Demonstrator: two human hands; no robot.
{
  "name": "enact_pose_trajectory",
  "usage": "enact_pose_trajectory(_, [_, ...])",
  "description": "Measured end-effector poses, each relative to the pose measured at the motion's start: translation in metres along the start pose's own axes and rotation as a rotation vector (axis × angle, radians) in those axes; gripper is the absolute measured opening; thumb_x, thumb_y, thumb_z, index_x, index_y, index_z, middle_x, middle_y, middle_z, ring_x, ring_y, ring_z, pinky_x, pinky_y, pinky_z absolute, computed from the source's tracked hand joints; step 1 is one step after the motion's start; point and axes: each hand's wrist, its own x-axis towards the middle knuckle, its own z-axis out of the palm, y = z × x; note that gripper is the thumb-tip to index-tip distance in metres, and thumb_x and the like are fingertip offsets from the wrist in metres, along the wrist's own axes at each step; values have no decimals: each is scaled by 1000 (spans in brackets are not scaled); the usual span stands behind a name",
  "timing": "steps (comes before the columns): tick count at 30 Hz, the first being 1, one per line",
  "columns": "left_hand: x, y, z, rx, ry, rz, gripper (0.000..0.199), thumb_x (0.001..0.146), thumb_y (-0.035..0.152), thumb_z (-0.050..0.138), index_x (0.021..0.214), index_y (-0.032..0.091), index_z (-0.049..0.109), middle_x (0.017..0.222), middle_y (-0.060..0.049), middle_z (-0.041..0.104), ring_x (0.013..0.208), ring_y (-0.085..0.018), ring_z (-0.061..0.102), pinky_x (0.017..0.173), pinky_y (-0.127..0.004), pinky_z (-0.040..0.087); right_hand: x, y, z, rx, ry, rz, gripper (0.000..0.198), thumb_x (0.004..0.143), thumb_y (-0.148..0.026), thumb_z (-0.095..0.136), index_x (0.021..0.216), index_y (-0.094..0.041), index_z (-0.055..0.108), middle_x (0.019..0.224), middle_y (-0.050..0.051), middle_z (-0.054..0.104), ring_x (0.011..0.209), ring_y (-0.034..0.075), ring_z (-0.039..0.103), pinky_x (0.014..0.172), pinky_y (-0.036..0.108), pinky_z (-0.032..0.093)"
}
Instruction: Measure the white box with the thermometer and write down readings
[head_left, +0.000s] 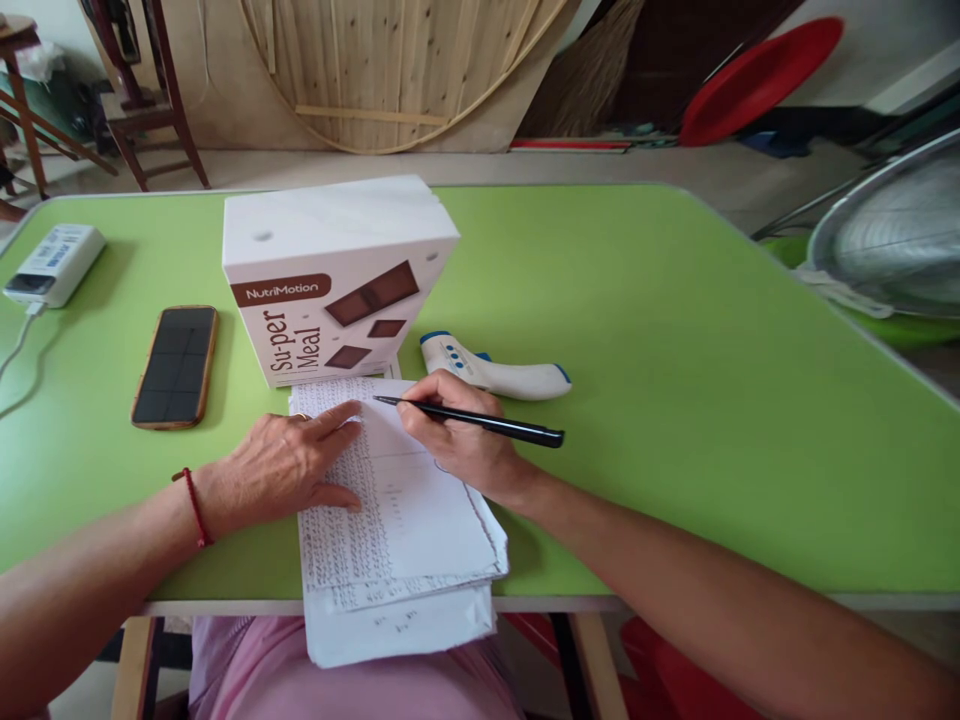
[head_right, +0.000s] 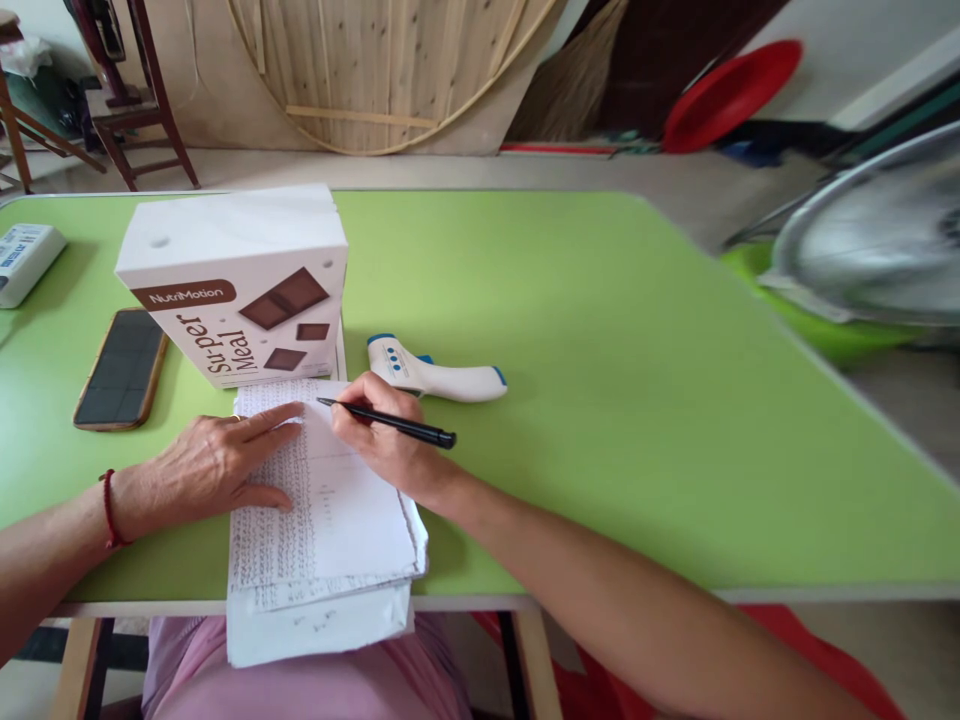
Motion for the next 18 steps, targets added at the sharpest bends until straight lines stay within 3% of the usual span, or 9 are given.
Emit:
enact_pose_trajectory(7, [-1,-1,1,6,19,0,70,83,66,65,125,11,60,138,-19,59,68,-25,74,47,-33,51,0,2,-1,2,0,-8,12,82,-26,58,72,-22,54,55,-6,55,45,9,46,44,22,38])
enact_pose_trajectory(13, [-3,-1,5,2,139,55,60,84,63,66,114,11,61,131,-16,64,60,-20,69,45,-33,48,-3,-1,-6,-39,44,-135,8,87,-21,58,80,-22,55,58,-7,57,46,9,51,45,21,43])
enact_pose_trajectory(15, [-3,-4,4,-76,303,88,44,92,55,62,106,14,59,114,-11,69,64,-17,68,49,-30,49,-2,-2,-10,-113,56,-264,3,90,-17,57,89,-21,57,67,-4,63,55,10,60,53,22,49])
enact_pose_trajectory(18, [-3,-16,2,-247,765,-5,24,93,39,66,94,20,51,89,-2,62,74,-15,63,59,-26,51,0,-1,-16,-279,52,-523,14,92,-11,55,102,-18,58,84,4,69,74,14,68,68,26,56])
